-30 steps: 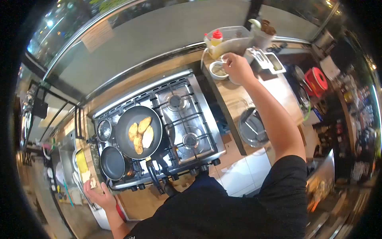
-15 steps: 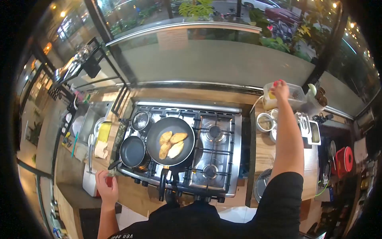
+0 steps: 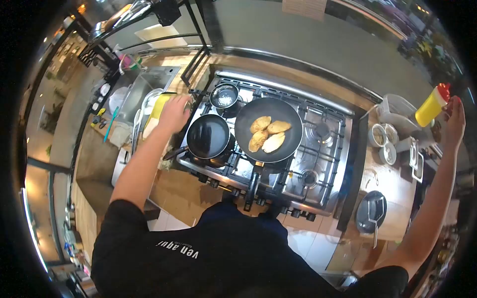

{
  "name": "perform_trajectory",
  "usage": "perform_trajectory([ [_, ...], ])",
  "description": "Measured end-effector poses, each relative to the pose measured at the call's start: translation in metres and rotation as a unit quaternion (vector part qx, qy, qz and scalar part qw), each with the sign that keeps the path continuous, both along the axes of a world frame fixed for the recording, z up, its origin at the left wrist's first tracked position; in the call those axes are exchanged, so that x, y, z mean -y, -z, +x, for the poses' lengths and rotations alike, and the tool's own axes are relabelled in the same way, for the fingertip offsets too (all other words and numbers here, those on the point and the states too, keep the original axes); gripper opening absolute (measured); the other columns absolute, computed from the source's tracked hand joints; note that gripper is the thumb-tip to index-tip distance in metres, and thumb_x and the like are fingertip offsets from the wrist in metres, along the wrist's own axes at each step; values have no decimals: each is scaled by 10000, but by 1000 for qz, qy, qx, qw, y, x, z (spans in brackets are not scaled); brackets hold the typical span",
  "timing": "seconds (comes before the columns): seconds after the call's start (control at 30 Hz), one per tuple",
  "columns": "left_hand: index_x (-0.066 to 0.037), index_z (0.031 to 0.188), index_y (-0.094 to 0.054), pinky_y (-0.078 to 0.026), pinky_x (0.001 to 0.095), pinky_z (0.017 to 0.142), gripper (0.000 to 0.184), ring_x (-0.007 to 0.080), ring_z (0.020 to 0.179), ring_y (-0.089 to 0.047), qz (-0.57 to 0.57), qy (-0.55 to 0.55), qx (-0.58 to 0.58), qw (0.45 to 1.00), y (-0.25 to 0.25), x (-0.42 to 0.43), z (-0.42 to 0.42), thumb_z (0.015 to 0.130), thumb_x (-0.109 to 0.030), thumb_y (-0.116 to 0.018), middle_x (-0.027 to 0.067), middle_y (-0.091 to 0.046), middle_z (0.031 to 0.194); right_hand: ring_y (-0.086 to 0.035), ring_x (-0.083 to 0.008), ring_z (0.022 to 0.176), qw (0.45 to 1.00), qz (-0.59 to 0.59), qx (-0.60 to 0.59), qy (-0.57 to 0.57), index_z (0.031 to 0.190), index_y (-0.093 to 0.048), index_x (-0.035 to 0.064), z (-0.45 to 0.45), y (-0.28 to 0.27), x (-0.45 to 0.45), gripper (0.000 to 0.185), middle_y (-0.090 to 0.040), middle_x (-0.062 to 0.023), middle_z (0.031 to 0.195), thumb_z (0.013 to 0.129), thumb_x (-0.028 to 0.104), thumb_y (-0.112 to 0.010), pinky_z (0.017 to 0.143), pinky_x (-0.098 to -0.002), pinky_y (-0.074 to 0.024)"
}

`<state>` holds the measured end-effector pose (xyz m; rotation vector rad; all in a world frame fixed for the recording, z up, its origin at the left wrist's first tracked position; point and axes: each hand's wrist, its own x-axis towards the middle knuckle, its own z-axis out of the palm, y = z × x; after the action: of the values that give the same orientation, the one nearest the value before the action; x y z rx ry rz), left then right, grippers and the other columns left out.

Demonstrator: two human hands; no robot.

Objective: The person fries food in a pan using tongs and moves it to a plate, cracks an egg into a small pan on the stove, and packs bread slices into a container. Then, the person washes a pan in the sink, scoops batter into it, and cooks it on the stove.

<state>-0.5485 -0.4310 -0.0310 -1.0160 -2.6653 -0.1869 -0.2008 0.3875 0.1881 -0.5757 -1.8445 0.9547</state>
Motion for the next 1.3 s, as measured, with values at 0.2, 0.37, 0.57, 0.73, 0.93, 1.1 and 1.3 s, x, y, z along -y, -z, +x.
perform_trajectory([
  [0.2, -92, 1166, -650, -560, 486, 945, 224, 329, 1167, -683, -207, -4, 7, 978, 82, -8, -136, 969, -145, -558, 88, -737, 1166, -544, -77, 762, 987, -157, 11, 20, 1081, -640, 131, 106, -15, 213, 214, -553, 56, 898, 1094, 341, -598, 720, -227, -442],
  [0.37, -112, 1098, -685, -565, 479, 948, 174, 329, 1155, -677, -124, 54, 7, 991, 99, -3, -165, 984, -152, -560, 87, -734, 1148, -541, -50, 694, 972, -177, 141, 64, 1030, -622, 93, 160, 29, 411, 239, -528, 43, 785, 1116, 301, -542, 595, -205, -387],
  [0.57, -156, 1242, -655, -547, 464, 1004, 271, 312, 1226, -628, -121, 65, 48, 989, 93, -10, -165, 976, -203, -674, 37, -667, 1267, -536, -55, 655, 953, -211, 197, 94, 989, -601, 77, 222, 109, 537, 253, -535, 30, 730, 1129, 273, -521, 572, -212, -365],
  [0.73, -99, 1253, -648, -563, 455, 924, 353, 351, 1073, -686, 40, 84, -34, 995, 68, -2, -120, 926, -221, -706, 86, -682, 1227, -585, -99, 785, 939, -283, 141, 132, 1066, -617, 17, 261, 155, 601, 189, -561, -6, 802, 1125, 162, -513, 696, -238, -457],
  [0.93, -68, 972, -720, -558, 394, 734, 200, 303, 811, -703, 145, 223, 324, 908, 54, 50, 136, 913, -259, -732, 118, -715, 905, -538, -95, 788, 945, -259, 169, 109, 1056, -605, 12, 275, 186, 631, 192, -589, -16, 842, 1130, 148, -492, 736, -242, -445],
  [1.1, -87, 1053, -651, -497, 317, 553, 398, 169, 647, -623, 186, -167, 589, 768, 263, 124, 213, 1031, -483, -618, 52, -677, 881, -507, -85, 816, 944, -274, 179, 37, 1015, -610, 4, 294, 213, 642, 210, -643, -39, 906, 1122, 145, -497, 773, -233, -428],
  [1.3, -87, 985, -561, -402, 285, 466, 552, 127, 543, -473, 445, -286, 589, 611, 294, 79, 222, 1108, -595, -383, 18, -459, 649, -576, -120, 767, 941, -221, 255, 11, 997, -628, -28, 317, 215, 644, 240, -677, -73, 847, 1112, 139, -500, 731, -274, -484],
])
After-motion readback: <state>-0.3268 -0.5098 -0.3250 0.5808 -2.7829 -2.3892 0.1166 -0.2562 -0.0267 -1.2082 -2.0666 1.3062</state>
